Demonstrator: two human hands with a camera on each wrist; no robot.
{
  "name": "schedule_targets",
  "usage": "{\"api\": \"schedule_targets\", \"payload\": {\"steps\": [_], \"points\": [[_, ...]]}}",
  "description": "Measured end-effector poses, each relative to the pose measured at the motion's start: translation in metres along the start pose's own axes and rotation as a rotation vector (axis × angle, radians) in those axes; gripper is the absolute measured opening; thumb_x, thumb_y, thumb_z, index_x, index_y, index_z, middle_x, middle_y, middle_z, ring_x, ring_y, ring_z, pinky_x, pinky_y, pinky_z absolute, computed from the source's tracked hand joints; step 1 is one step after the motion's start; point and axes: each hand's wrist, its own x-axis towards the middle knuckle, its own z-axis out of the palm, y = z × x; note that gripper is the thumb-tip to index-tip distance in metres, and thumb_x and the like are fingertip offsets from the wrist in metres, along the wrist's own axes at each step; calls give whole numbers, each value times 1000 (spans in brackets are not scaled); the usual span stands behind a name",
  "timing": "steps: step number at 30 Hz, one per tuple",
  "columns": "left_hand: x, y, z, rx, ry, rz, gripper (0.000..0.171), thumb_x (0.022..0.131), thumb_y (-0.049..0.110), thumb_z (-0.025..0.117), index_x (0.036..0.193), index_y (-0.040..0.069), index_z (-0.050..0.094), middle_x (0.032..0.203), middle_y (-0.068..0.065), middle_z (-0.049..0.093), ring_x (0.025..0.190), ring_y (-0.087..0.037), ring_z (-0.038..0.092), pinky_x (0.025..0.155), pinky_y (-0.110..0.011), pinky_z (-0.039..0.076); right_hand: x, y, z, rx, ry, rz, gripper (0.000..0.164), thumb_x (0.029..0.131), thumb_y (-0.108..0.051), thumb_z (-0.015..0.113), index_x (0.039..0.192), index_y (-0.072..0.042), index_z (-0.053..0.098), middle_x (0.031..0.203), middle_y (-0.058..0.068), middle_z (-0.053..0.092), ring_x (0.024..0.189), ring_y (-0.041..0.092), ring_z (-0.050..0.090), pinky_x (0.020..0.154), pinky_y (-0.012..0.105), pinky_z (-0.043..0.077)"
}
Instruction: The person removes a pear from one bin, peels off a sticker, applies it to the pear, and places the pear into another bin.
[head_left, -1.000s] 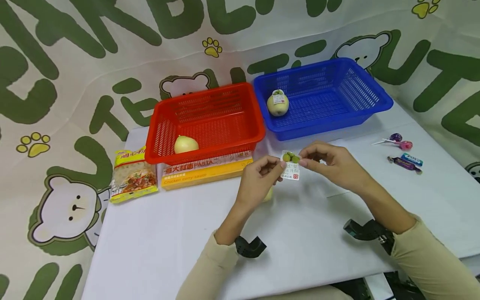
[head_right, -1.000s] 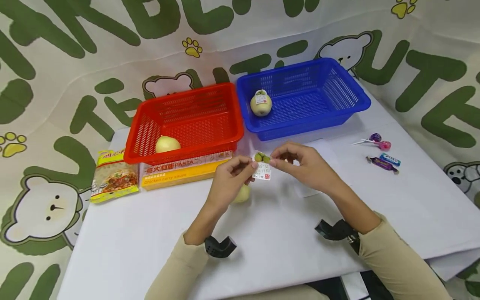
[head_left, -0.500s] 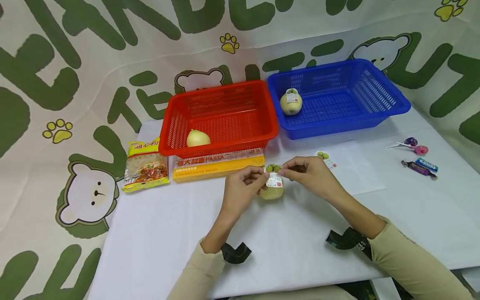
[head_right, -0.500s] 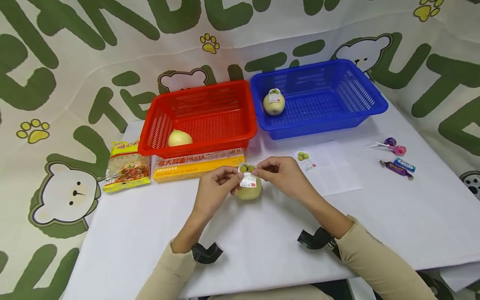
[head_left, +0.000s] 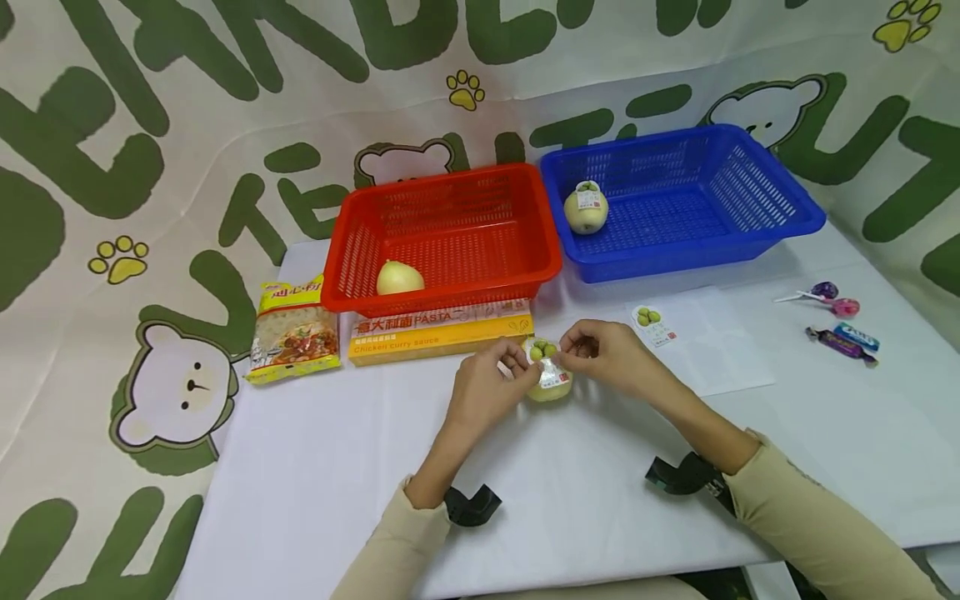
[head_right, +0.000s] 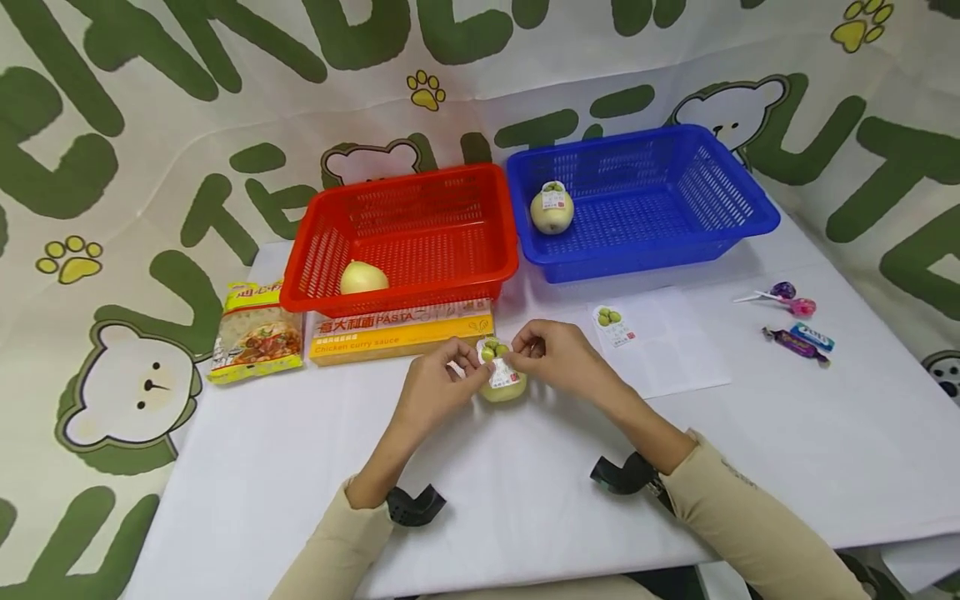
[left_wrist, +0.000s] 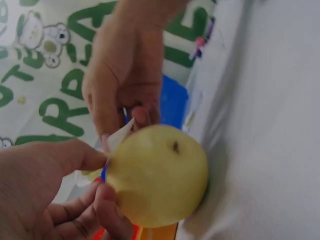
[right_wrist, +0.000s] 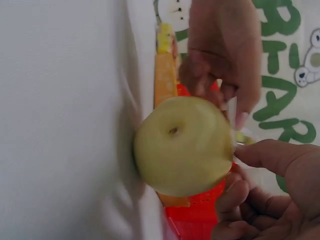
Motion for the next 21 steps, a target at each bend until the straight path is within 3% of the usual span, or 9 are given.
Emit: {"api": "schedule_targets", "payload": {"steps": [2,6,9,13,21], "points": [[-2,-2,1,82,18,-6,21,88,37,71,94,19,62,84,6,61,68,-14,53,59,-28,42,-2,1,2,-3,4,-6,22,87,-20,79,100,-6,68,82,3,63,73,18,57,60,25,46],[-4,-5,1,109,-14,-14,39,90,47,68,119,22,62,111,4,60,83,-19,56,68,-32,46,-6,7,5,12,-24,2,37,90,-31,76,118,-9,65,102,5,64,70,18,58,56,27,46],[-2,-9,2,30,-101,-4,49,93,46,67,135,24,57,130,2,55,77,-20,65,65,-33,54,-9,13,6,31,-54,7,44,93,-37,72,129,-13,62,118,7,62,67,18,61,54,28,46],[-1,-12,3,-81,-187,-10,56,94,41,69,143,22,52,142,-1,49,59,-18,68,53,-33,56,-11,17,10,82,-86,12,54,95,-37,69,140,-10,56,127,13,60,69,21,68,53,29,47],[0,-21,-2,-153,-260,19,64,87,36,79,145,30,52,148,2,46,70,-13,72,61,-32,58,-14,26,12,138,-108,1,63,91,-29,75,146,-9,52,138,15,56,77,20,71,59,26,51]]}}
